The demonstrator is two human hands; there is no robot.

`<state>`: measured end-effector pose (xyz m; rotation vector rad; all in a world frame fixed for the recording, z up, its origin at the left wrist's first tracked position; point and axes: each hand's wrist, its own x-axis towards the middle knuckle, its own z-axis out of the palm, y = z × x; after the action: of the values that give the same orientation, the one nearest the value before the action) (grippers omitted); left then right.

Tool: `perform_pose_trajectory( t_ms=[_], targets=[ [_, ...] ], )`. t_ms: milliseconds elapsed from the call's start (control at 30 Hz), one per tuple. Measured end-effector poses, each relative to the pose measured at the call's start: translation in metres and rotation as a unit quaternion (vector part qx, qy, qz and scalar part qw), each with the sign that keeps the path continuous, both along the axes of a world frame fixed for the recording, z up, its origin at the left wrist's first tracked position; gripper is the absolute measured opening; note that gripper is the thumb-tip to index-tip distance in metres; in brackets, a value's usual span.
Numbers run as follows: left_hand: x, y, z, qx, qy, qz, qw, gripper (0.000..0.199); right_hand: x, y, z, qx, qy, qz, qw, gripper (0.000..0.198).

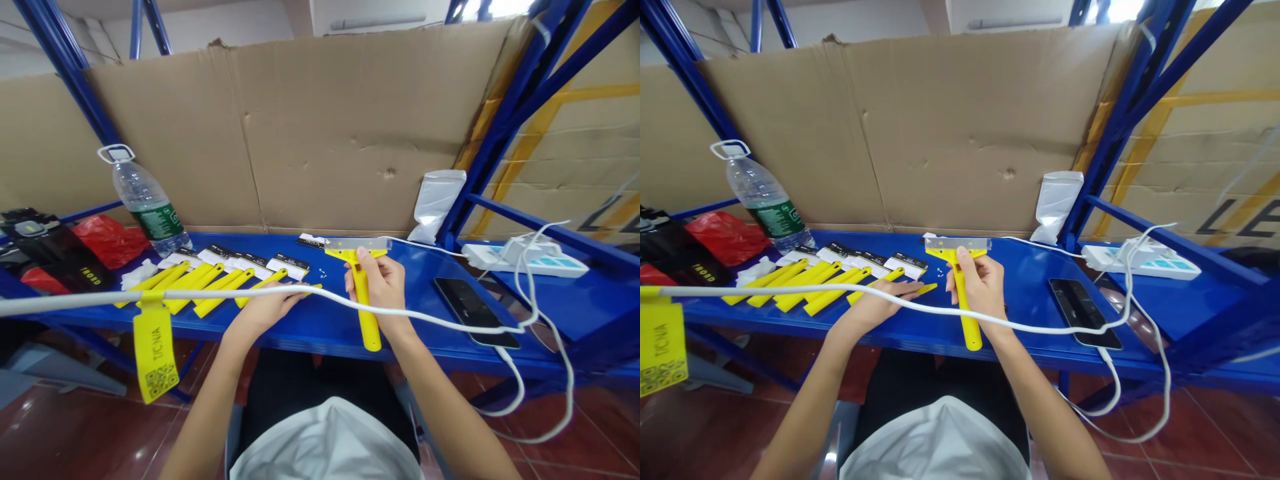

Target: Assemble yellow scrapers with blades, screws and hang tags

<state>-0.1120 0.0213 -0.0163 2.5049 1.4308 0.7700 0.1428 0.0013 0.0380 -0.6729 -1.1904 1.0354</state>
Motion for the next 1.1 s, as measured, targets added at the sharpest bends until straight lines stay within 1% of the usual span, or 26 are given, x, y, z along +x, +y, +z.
perform_pose_trajectory(
  t_ms=[100,167,200,267,333,367,433,533,633,733,833,867,900,933,967,1000,1100],
  targets=[
    [0.002,0.002,-0.003,0.045,0.008,0.0,0.999,0.036,0.0,-0.001,0.001,-0.001,-0.004,-0.001,1.0,0.049],
    [0.004,0.004,-0.004,0.066,-0.012,0.003,0.998,0.037,0.001,-0.001,0.001,-0.004,-0.005,-0.001,1.0,0.048],
    [0.005,0.004,-0.004,0.073,-0.035,0.004,0.997,0.036,0.001,-0.001,0.001,-0.006,-0.005,-0.001,1.0,0.048],
    [0.008,0.004,0.0,0.081,-0.111,0.018,0.99,0.032,0.001,-0.001,0.001,-0.006,-0.01,-0.003,1.0,0.049],
    [0.009,0.001,0.008,0.07,-0.218,0.049,0.972,0.03,0.002,0.0,0.0,-0.005,-0.019,-0.004,1.0,0.049],
    [0.01,-0.001,0.013,0.053,-0.276,0.064,0.958,0.032,0.002,0.0,-0.001,-0.004,-0.025,-0.003,1.0,0.049],
    [0.009,-0.006,0.024,0.018,-0.389,0.073,0.918,0.039,0.001,0.0,-0.002,-0.003,-0.037,0.0,0.999,0.05],
    [0.006,-0.013,0.039,0.008,-0.501,0.066,0.863,0.042,0.0,0.0,-0.003,-0.003,-0.059,0.008,0.998,0.055],
    [0.0,-0.016,0.048,-0.013,-0.584,0.051,0.81,0.044,-0.002,-0.001,-0.002,0.0,-0.085,0.016,0.996,0.061],
    [-0.004,-0.015,0.05,-0.059,-0.661,0.022,0.747,0.05,-0.003,-0.002,-0.001,0.003,-0.103,0.017,0.995,0.064],
    [-0.004,-0.015,0.051,-0.097,-0.719,0.007,0.688,0.047,-0.004,-0.003,0.0,-0.005,-0.112,0.013,0.994,0.063],
    [-0.004,-0.015,0.051,-0.105,-0.731,0.005,0.674,0.045,-0.004,-0.003,-0.001,-0.008,-0.115,0.014,0.993,0.062],
    [-0.002,-0.017,0.052,-0.111,-0.737,0.0,0.666,0.043,-0.005,-0.002,-0.001,-0.012,-0.117,0.017,0.993,0.062],
    [-0.001,-0.019,0.052,-0.115,-0.737,-0.006,0.666,0.042,-0.005,-0.002,-0.002,-0.017,-0.119,0.022,0.992,0.063],
    [0.002,-0.021,0.053,-0.115,-0.729,-0.011,0.674,0.042,-0.005,-0.002,-0.002,-0.022,-0.123,0.031,0.992,0.062],
    [0.004,-0.025,0.054,-0.112,-0.715,-0.015,0.69,0.042,-0.006,-0.002,-0.003,-0.028,-0.127,0.042,0.991,0.062],
    [0.01,-0.038,0.058,-0.086,-0.643,-0.003,0.761,0.044,-0.008,-0.004,-0.003,-0.045,-0.157,0.076,0.984,0.062]
  ],
)
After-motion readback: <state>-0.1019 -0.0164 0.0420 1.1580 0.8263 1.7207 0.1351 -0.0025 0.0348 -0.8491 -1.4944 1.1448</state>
